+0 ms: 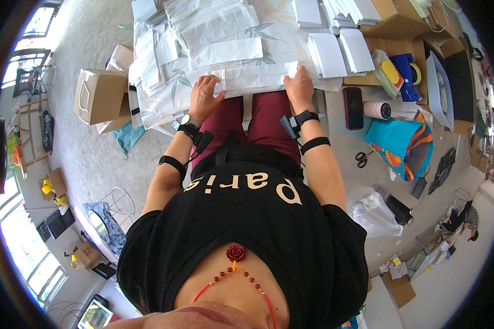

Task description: Manually folding white paper packaging or envelopes on a table.

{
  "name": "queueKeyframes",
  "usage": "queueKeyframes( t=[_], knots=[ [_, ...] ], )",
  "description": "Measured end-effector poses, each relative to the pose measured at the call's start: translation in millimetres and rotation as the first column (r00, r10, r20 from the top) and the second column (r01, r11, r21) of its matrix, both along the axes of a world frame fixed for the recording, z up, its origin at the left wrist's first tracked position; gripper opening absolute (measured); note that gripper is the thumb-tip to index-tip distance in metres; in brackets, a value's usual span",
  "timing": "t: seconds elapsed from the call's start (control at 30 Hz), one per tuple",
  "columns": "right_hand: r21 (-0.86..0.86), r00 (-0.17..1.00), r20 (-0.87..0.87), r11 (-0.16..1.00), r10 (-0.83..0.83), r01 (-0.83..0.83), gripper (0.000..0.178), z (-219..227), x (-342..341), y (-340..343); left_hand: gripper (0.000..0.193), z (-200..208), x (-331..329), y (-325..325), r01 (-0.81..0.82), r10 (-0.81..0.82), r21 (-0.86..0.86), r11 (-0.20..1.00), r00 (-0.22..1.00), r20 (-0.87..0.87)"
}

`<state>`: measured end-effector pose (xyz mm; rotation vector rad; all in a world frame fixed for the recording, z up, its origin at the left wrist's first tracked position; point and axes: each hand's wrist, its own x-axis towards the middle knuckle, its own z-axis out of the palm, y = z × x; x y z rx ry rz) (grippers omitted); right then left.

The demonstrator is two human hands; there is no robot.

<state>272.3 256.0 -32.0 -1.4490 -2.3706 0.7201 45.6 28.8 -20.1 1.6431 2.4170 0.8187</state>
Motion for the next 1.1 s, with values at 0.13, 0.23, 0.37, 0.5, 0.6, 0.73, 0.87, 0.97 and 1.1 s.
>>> queueKeyframes(
  t=[0.13,0.23,0.37,0.5,0.6,0.73,0.87,0.97,1.1],
  knots=[
    [0.364,0.991,0.075,0.923,0.108,-0.128,0.059,32,-19,-27,0.035,4,-1,-1,0.026,-0.03,-0.047,0.999,0.997,-0.077],
    [0.335,0.895,-0.118,0.866,0.43,-0.371,0.047,28,-41,-49,0.035,3,-2,1,0.051,-0.056,-0.046,0.998,0.993,-0.106],
    [0.241,0.805,-0.177,0.818,0.567,-0.523,0.035,8,-58,-77,0.034,3,-3,2,0.082,-0.089,-0.064,0.995,0.988,-0.128],
    [0.216,0.816,-0.139,0.821,0.561,-0.528,0.033,-5,-60,-81,0.028,1,-4,3,0.126,-0.138,-0.079,0.989,0.975,-0.172],
    [0.215,0.817,-0.154,0.826,0.556,-0.521,0.035,-7,-62,-83,0.024,-2,-4,1,0.162,-0.175,-0.077,0.984,0.957,-0.23],
    [0.181,0.825,-0.136,0.833,0.548,-0.523,0.037,-9,-62,-84,0.02,-6,-3,2,0.168,-0.184,-0.078,0.983,0.938,-0.293],
    [0.184,0.827,-0.138,0.835,0.545,-0.519,0.037,-8,-62,-84,0.016,-5,-2,3,0.165,-0.18,-0.078,0.983,0.945,-0.272],
    [0.186,0.827,-0.139,0.835,0.545,-0.518,0.037,-9,-61,-84,0.011,-5,2,5,0.098,-0.105,-0.041,0.994,0.972,-0.21],
    [0.198,0.822,-0.121,0.825,0.556,-0.529,0.037,-8,-61,-85,0.008,-10,4,2,-0.02,0.021,0.107,0.994,1.0,-0.007]
  ],
)
